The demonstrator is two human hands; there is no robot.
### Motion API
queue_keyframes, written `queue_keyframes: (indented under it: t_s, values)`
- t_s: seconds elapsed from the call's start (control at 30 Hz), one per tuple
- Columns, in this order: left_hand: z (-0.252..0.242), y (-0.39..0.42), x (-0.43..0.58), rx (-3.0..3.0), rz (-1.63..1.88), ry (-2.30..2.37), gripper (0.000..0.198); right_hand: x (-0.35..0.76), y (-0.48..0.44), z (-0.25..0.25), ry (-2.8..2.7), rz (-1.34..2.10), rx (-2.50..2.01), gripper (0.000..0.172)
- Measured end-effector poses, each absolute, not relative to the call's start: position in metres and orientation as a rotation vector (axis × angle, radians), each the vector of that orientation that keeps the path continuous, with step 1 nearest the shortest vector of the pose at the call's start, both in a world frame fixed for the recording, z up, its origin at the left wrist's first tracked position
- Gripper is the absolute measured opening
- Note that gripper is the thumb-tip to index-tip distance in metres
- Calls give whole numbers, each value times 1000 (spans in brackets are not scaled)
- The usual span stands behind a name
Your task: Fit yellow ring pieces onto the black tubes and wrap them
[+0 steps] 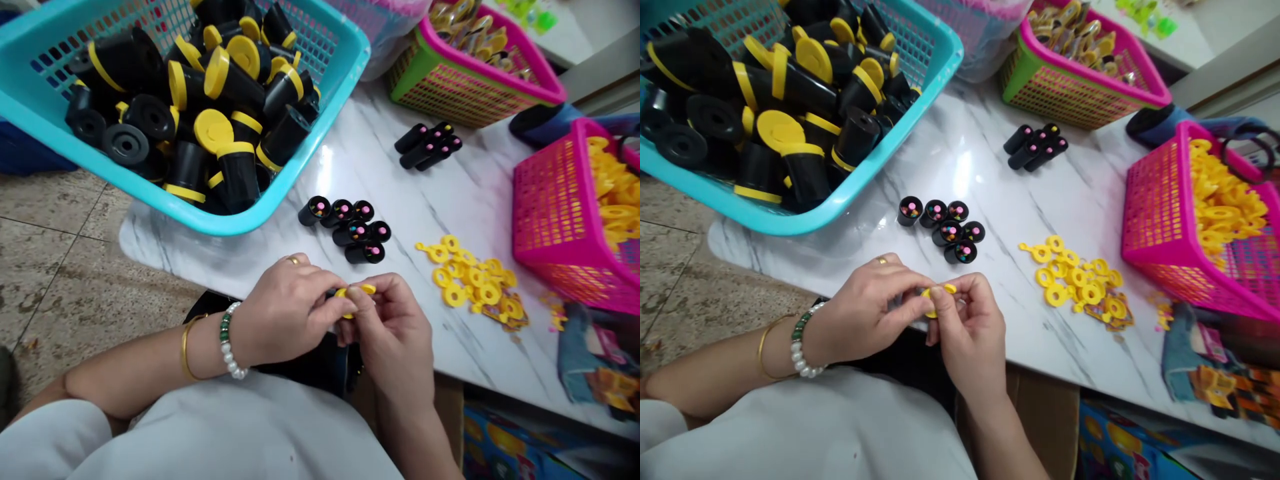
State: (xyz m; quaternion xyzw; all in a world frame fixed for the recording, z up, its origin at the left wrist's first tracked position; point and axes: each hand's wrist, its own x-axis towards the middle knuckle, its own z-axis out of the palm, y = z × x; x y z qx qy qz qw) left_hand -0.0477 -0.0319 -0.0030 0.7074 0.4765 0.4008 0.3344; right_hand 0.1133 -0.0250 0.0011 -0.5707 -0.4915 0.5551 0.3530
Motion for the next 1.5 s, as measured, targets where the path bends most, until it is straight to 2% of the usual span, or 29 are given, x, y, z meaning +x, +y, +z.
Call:
queue_keyframes:
  t_s: [0.2, 0.33, 0.5, 0.6, 0.9, 1.13, 1.33, 1.5]
  values:
    - [-5, -33, -45, 1904, 970, 1348, 16, 109, -27, -4, -1262, 1407, -1359, 24]
    - [-13, -39, -44, 2057, 991, 1368, 29, 111, -26, -5, -1313, 1297, -1359, 26]
    - [-17, -41, -44, 2092, 983, 1380, 20, 124, -19, 0, -1225, 1739, -1302, 32]
    - [-15, -41, -45, 2096, 980, 1345, 17, 127, -13, 6, -1279, 1856, -1297, 34]
    - [-15, -40, -44, 2191, 882, 1360, 20, 132, -15, -5, -1128, 1599, -1245, 31]
    - [-20, -38, -48, 2200, 878, 1337, 18, 131, 8, 12, -1367, 1889, -1368, 37]
    - [-18, -39, -42, 2178, 830, 1407, 19, 124, -1, 16, -1535, 1752, -1430, 39]
    - [-21, -39, -36, 2151, 865, 1455, 19, 122, -15, 0, -1551, 1548, -1372, 34]
